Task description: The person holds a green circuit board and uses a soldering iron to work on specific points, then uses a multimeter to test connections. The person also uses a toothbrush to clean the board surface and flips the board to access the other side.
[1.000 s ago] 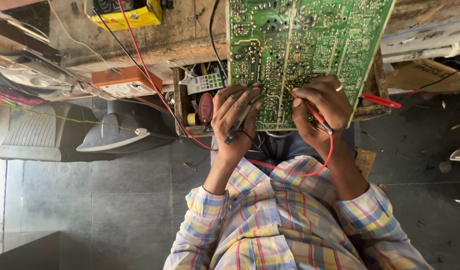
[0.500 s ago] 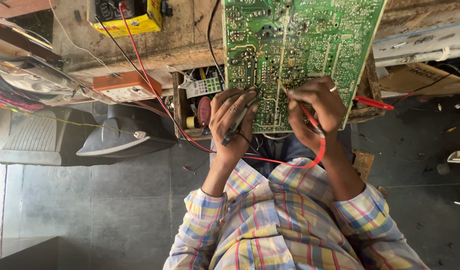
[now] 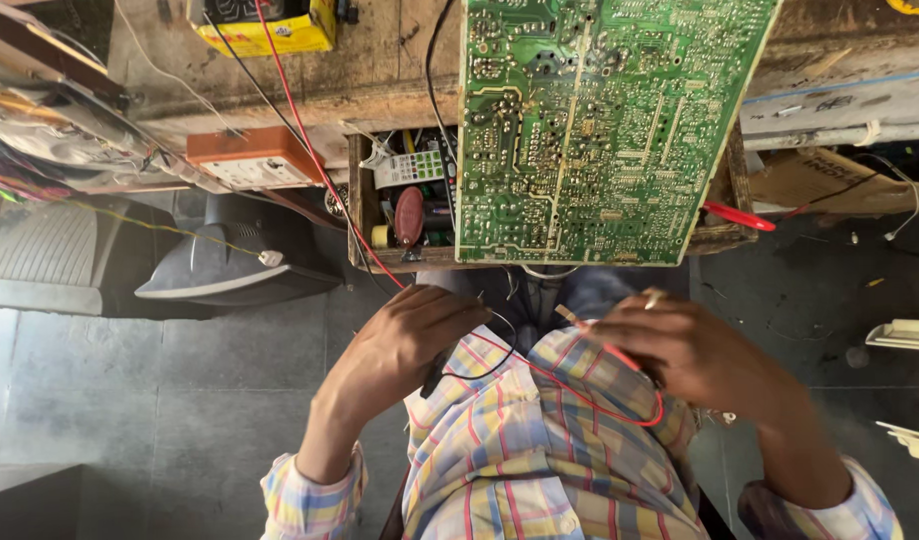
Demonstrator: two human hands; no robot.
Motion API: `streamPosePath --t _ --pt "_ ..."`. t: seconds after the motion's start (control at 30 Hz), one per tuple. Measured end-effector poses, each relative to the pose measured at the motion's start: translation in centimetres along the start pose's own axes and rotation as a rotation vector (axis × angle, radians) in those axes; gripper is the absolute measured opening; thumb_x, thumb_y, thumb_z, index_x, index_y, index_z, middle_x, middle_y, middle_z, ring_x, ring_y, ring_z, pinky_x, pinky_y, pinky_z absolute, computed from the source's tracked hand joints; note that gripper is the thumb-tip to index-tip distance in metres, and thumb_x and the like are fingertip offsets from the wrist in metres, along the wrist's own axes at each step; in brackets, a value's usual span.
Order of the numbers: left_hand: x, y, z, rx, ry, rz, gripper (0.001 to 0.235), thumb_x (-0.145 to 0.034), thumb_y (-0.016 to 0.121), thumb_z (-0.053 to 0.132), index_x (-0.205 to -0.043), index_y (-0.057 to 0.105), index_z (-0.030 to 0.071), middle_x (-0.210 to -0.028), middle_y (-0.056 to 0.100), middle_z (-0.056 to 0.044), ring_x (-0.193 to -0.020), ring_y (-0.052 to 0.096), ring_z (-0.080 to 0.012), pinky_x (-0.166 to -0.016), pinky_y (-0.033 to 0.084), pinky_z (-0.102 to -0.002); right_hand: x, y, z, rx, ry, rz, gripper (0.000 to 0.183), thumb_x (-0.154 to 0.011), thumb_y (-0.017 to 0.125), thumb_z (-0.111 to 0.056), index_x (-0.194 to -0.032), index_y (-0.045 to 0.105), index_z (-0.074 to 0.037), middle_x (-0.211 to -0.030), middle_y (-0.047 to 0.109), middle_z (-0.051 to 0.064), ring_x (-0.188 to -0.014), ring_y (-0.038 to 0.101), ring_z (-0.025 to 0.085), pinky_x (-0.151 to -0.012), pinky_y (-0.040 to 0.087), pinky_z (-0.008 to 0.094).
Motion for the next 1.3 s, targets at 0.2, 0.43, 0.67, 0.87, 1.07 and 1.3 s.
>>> streamPosePath --t 0.2,0.43,0.67,0.87,1.07,1.3 --pt "-0.4 -0.1 -2.4 0.212 -0.19 0.265 0.027 -0.091 0.078 0.009 -0.116 0.071 0.003 -0.116 0.074 -0.009 -0.106 0.074 -0.0248 -0.091 0.059 -0.036 2.2 -1.4 1.0 -0.229 0.186 -0.314 0.052 -0.072 0.07 0.0 -0.121 0.08 -0.012 -0.098 0.078 0.006 -0.093 0.072 0.023 -0.081 0.057 0.038" --pt "-4.6 4.0 -7.6 0.85 -0.457 0.619 0.055 -0.104 0.068 0.024 -0.146 0.048 -0.005 -0.135 0.065 -0.012 -0.123 0.064 -0.0148 -0.106 0.052 -0.03 1.8 -6.1 2.1 0.157 0.476 0.593 0.035 -0.109 0.071 -0.019 -0.14 0.062 -0.004 -0.135 0.068 0.016 -0.121 0.068 0.024 -0.106 0.052 0.035" --pt "-7.1 5.7 -8.5 1.049 -0.498 0.674 0.058 -0.104 0.068 0.028 -0.146 0.053 -0.009 -0.126 0.068 -0.012 -0.112 0.062 -0.0115 -0.1 0.05 -0.025 -2.6 -3.8 4.6 -0.486 0.383 0.748 0.085 -0.104 0.073 -0.028 -0.165 0.025 0.004 -0.154 0.052 0.014 -0.141 0.054 0.017 -0.119 0.044 0.031" --pt "-5.1 4.5 -6.2 1.134 -0.562 0.763 0.06 -0.095 0.075 0.016 -0.144 0.052 -0.009 -0.112 0.071 -0.008 -0.096 0.064 -0.0073 -0.084 0.051 -0.023 -3.7 -3.3 3.8 -0.723 0.355 0.851 0.078 -0.101 0.077 -0.019 -0.165 0.037 0.002 -0.137 0.061 0.003 -0.12 0.056 0.008 -0.106 0.045 0.023" --pt "-3.9 5.6 -6.4 1.201 -0.479 0.796 0.066 -0.1 0.071 0.023 -0.153 0.04 -0.002 -0.099 0.064 -0.004 -0.088 0.059 -0.0076 -0.081 0.05 -0.025 -3.9 -2.6 2.1 -0.695 0.344 0.923 0.064 -0.105 0.078 -0.01 -0.158 0.045 0.004 -0.124 0.058 0.0 -0.106 0.05 0.006 -0.1 0.044 0.022" --pt "-4.0 7.2 -5.9 0.999 -0.556 1.008 0.066 -0.111 0.044 0.046 -0.153 0.044 -0.004 -0.142 0.052 -0.011 -0.135 0.051 -0.0212 -0.117 0.038 -0.036 -3.6 -1.3 -1.4 -0.575 0.372 0.952 0.074 -0.102 0.073 -0.01 -0.164 0.034 -0.002 -0.139 0.059 0.001 -0.123 0.057 0.009 -0.105 0.05 0.025"
Point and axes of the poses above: each hand's wrist, its own x-axis away from the middle knuckle, its own y-axis out of the palm, z = x × y, the point moved 3 cm from there along -x, towards the middle knuckle
